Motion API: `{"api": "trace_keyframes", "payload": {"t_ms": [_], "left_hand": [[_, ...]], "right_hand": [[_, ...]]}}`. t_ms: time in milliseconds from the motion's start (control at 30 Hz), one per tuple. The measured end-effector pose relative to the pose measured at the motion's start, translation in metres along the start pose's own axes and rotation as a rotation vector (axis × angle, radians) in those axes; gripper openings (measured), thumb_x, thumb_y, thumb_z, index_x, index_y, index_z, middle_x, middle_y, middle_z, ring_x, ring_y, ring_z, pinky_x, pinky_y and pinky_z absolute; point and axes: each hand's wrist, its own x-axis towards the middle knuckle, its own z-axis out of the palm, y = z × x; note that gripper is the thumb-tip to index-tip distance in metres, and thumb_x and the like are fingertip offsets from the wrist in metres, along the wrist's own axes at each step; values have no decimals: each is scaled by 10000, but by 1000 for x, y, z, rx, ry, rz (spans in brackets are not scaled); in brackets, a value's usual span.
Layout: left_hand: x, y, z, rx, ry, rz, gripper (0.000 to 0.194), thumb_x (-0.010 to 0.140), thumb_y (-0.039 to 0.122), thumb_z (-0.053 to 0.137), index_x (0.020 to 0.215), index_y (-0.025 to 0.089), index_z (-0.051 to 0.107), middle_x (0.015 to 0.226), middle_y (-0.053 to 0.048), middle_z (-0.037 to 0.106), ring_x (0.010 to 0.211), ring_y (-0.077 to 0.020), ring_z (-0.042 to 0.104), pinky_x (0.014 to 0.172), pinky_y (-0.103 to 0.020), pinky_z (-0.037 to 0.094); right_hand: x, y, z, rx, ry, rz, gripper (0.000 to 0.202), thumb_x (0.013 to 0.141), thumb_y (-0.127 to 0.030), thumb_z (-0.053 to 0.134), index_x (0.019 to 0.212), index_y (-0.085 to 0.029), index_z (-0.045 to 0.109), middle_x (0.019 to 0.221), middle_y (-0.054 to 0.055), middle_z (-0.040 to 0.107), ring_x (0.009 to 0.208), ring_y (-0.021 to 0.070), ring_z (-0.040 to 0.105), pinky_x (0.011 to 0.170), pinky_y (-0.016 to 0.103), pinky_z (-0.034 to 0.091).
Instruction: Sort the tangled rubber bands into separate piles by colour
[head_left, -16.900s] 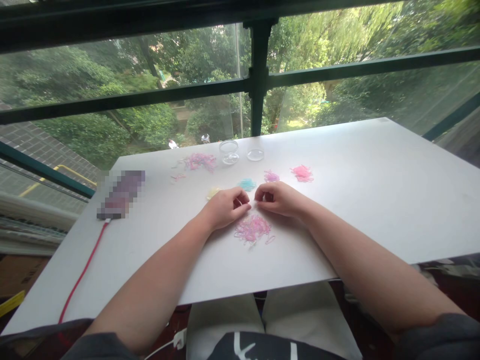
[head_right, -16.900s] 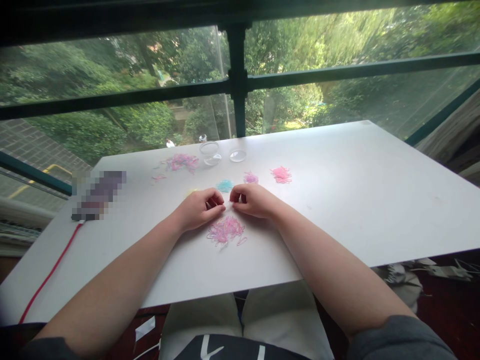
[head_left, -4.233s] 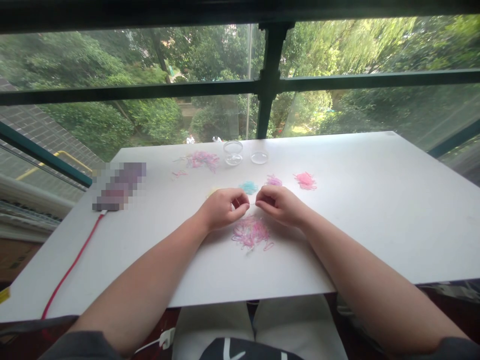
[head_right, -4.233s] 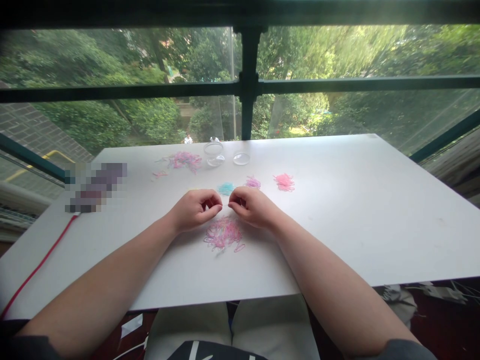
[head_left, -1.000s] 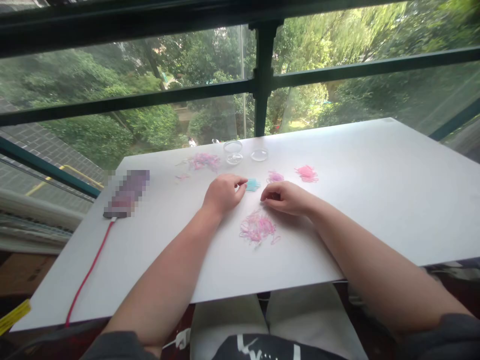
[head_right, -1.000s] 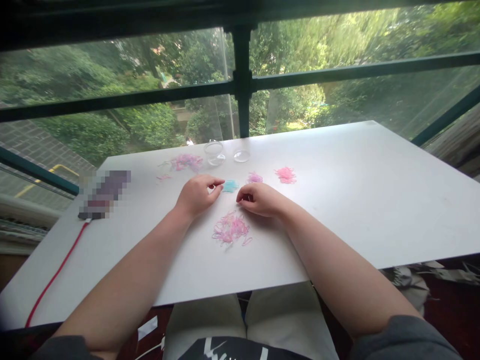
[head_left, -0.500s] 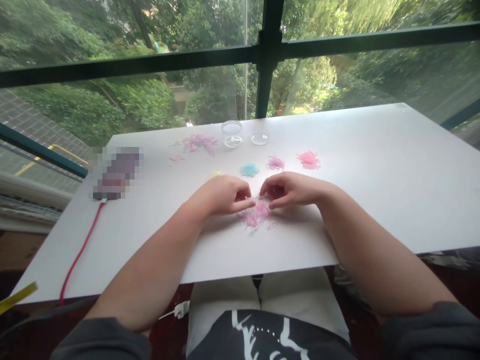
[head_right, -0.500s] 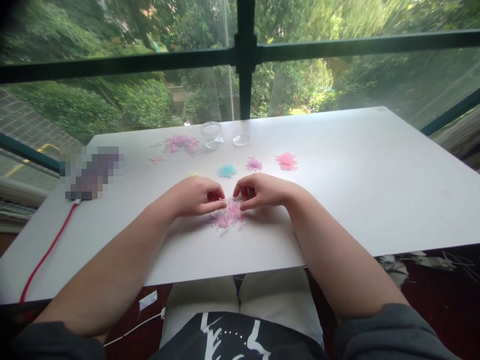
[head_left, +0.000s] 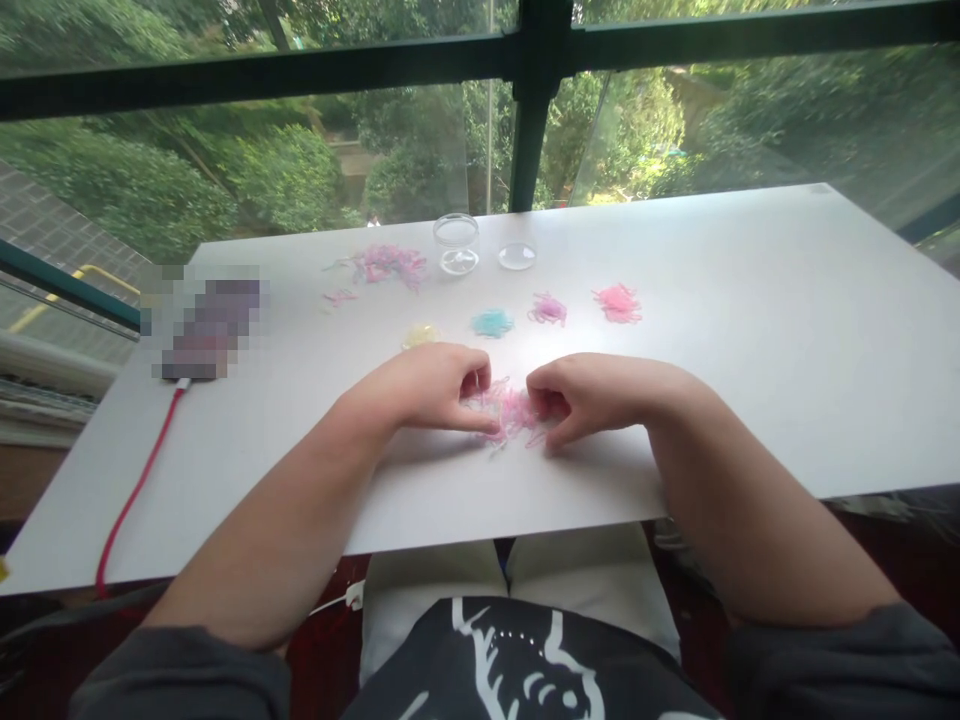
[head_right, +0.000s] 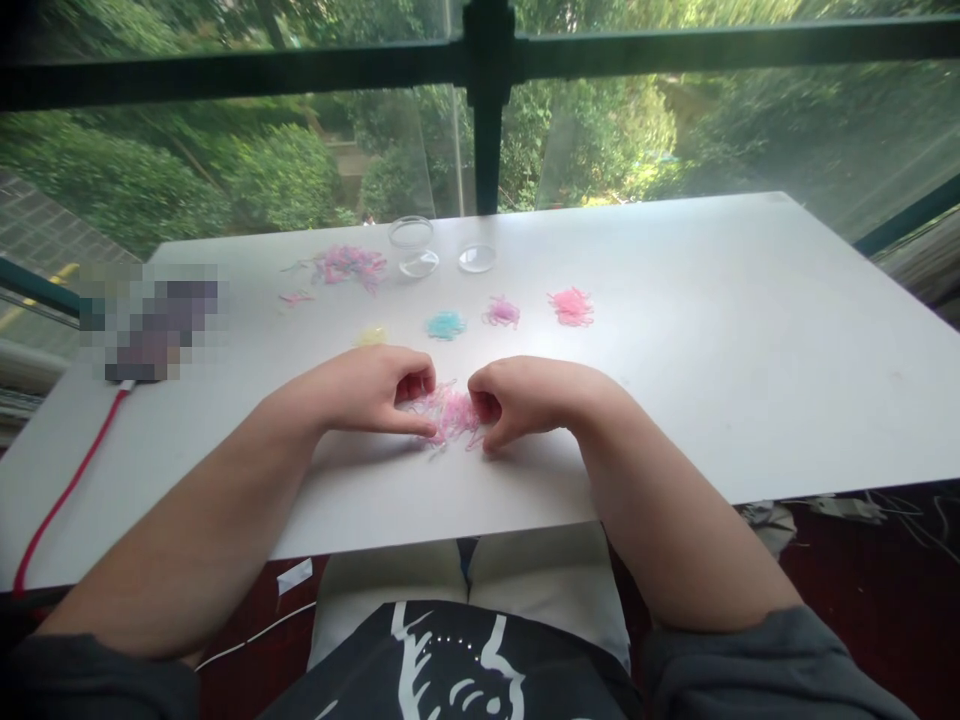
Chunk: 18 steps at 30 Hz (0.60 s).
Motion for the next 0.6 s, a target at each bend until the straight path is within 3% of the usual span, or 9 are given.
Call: {"api": "trace_keyframes", "payload": {"t_ms": [333, 600], "left_hand": [[2, -5, 5, -19, 38, -15, 309, 652, 428, 660, 857, 198, 627, 774, -7, 651, 627, -125, 540, 531, -224, 322], [4, -10, 7, -78, 51, 0, 270, 693, 393, 625, 874, 193, 632, 777, -13, 666, 627, -123, 552, 532, -219, 342]], "right_hand": [[5, 0, 2, 58, 10, 7, 101, 658, -265, 616, 733, -208, 653, 681, 4, 639, 568, 121, 498, 525, 255, 318], [4, 6, 0, 120, 34, -47, 102, 638, -180, 554, 690, -189, 641, 637, -6, 612, 541, 105, 477, 514, 243, 328]]}}
